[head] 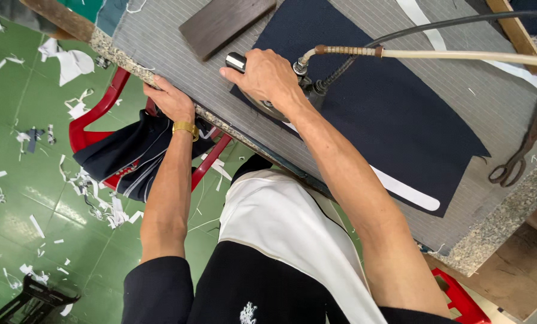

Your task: The person irons a dark blue fabric piece with white stripes on a work table. They use a steam iron and a wooden pressing block to smooth the fabric, repeatedly adjusting the fabric and ironing different sections.

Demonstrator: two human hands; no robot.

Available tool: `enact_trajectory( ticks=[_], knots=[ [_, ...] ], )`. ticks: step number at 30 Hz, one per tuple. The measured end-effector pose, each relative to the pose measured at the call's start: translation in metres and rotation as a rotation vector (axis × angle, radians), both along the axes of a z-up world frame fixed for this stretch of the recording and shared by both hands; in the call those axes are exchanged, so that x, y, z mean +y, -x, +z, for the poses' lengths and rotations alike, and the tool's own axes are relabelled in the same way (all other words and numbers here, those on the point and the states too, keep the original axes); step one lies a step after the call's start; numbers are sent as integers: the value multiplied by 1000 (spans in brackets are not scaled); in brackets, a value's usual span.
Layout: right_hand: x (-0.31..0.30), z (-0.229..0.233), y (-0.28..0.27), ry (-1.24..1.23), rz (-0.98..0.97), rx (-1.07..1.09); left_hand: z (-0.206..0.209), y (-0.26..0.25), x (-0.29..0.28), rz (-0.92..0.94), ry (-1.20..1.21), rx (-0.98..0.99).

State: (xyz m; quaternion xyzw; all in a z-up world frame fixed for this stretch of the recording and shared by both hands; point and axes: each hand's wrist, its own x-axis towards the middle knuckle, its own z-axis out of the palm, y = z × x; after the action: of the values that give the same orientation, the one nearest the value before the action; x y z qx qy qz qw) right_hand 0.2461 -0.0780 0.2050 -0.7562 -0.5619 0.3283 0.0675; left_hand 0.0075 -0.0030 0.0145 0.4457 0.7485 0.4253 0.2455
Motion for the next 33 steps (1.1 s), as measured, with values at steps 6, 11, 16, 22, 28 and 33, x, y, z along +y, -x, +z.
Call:
enact_trajectory(
  ticks=[6, 11, 16, 22, 28, 33],
  knots=[
    [-23, 22, -15, 98, -267, 183, 7, 4, 1, -28, 30, -17],
    [-92, 15, -65, 110, -416, 118, -19, 14, 8, -24, -25, 60],
    [-197, 31, -137, 163, -684, 147, -18, 19, 11, -53, -25, 74],
    [-350, 18, -211, 158, -1049, 50, -6, 17, 8, -66, 19, 73],
    [-447, 28, -231, 129, -1244, 58, -11, 14, 14, -50, 42, -62],
    [-459, 32, -232, 306, -839, -53, -16, 20, 14, -19, 28, 63]
  ],
)
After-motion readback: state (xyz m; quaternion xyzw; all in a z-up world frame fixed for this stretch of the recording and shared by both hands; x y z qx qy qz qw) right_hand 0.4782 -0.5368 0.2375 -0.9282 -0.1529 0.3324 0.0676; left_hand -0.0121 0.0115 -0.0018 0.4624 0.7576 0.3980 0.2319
